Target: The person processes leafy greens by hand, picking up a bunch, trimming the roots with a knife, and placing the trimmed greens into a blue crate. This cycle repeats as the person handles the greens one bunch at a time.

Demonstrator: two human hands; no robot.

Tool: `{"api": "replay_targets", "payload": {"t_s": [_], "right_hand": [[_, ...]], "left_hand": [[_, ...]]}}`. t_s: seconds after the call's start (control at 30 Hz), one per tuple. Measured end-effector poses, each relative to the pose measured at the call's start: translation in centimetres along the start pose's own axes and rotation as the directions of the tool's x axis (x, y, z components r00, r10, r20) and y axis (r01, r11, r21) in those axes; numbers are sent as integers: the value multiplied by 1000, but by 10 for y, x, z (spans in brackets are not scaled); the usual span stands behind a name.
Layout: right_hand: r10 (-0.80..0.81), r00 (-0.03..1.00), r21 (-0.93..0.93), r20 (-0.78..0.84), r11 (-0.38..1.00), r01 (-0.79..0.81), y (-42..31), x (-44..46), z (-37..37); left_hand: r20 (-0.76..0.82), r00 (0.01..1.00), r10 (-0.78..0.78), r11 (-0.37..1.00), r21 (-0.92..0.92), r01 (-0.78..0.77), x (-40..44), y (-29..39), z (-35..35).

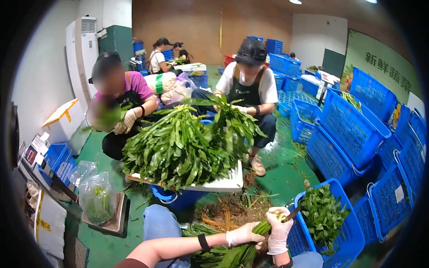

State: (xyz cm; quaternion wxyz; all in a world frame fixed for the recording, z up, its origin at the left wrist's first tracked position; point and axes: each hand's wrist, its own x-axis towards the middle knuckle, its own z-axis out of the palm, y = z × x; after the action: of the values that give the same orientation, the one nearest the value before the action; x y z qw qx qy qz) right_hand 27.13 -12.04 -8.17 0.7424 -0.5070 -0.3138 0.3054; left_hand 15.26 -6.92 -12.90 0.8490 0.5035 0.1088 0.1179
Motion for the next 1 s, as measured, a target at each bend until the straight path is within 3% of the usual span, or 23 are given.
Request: {"api": "replay_targets", "payload": {"t_s": [0.07, 0.1, 0.13, 0.17, 0.2, 0.27, 0.3, 0.33, 0.37, 0.47, 0.53, 0.57, 0.6, 0.63, 0.67, 0.7, 0.73, 0.77, 0.8, 0.87, 0.93, 0.97, 1.0], "right_hand": [[81, 996, 122, 38, 989, -85, -2, 9, -1], [43, 995, 174, 95, 983, -60, -3, 13, 1], [-24, 993, 108, 118, 994, 12, -14, 15, 6], [-11, 987, 168, 158, 986, -15, -32, 15, 4], [-2, 980, 225, 198, 973, -43, -47, 15, -2], [-39, 976, 368, 214, 929, -44, -50, 23, -22], [-76, 975, 317, 207, 948, 7, -52, 25, -31], [-48, 989, 223, 140, 975, 16, -55, 26, -37], [-19, 994, 200, 104, 980, -3, -53, 29, -44], [142, 986, 111, -83, 985, -133, -55, 27, -42], [231, 969, 113, -82, 969, -221, -45, 30, -49], [271, 960, 169, -64, 951, -258, -45, 32, -47], [493, 867, 145, -72, 865, -480, -67, 33, -36], [511, 856, 133, -71, 856, -500, -68, 32, -35], [530, 845, 117, -74, 846, -520, -66, 33, -34], [546, 834, 106, -80, 836, -538, -67, 34, -31], [535, 841, 98, -75, 844, -528, -63, 34, -32], [506, 861, 53, -49, 862, -504, -55, 34, -36], [484, 875, 9, -25, 875, -484, -48, 34, -41], [512, 858, -13, -39, 859, -512, -38, 36, -46], [513, 857, -190, -53, 837, -513, -31, 39, -50], [351, 935, -232, -52, 906, -353, -20, 36, -48], [353, 926, -215, -131, 902, -374, -25, 37, -35]], "left_hand": [[-116, 983, -143, 984, 93, 154, -5, 17, 2], [-229, 973, 5, 959, 278, 61, -7, 21, -1], [-238, 971, 6, 955, 289, 65, -14, 31, -5], [-317, 894, 316, 843, 527, -110, -24, 43, -14], [-298, 739, 604, 633, 743, -218, -36, 62, -22], [-511, 733, 449, 794, 605, -65, -76, 131, -28], [-636, 662, 396, 842, 539, 14, -97, 166, -30], [-615, 533, 582, 749, 660, -56, -107, 187, -45], [-707, 426, 564, 742, 660, 113, -121, 219, -55], [-550, 159, 820, 495, 820, 287, -151, 290, -128], [-479, 112, 871, 412, 835, 366, -162, 331, -186], [-573, 82, 816, 499, 768, 400, -161, 351, -200], [-660, 49, 750, 581, 691, 430, -158, 368, -216], [-579, 60, 813, 462, 704, 540, -160, 381, -268], [-607, 53, 793, 465, 658, 592, -154, 389, -287], [-506, 25, 862, 369, 661, 654, -137, 386, -296], [-397, 8, 918, 273, 646, 712, -121, 380, -306], [-666, 138, 733, 395, 582, 711, -112, 373, -316], [-770, 137, 624, 434, 486, 759, -95, 352, -339], [-809, 118, 576, 287, 336, 897, -63, 279, -383], [-753, 40, 657, 204, 228, 952, -41, 257, -363], [-746, 49, 665, 187, 230, 955, -35, 261, -365], [-740, 61, 670, 166, 230, 959, -36, 267, -370]]}}
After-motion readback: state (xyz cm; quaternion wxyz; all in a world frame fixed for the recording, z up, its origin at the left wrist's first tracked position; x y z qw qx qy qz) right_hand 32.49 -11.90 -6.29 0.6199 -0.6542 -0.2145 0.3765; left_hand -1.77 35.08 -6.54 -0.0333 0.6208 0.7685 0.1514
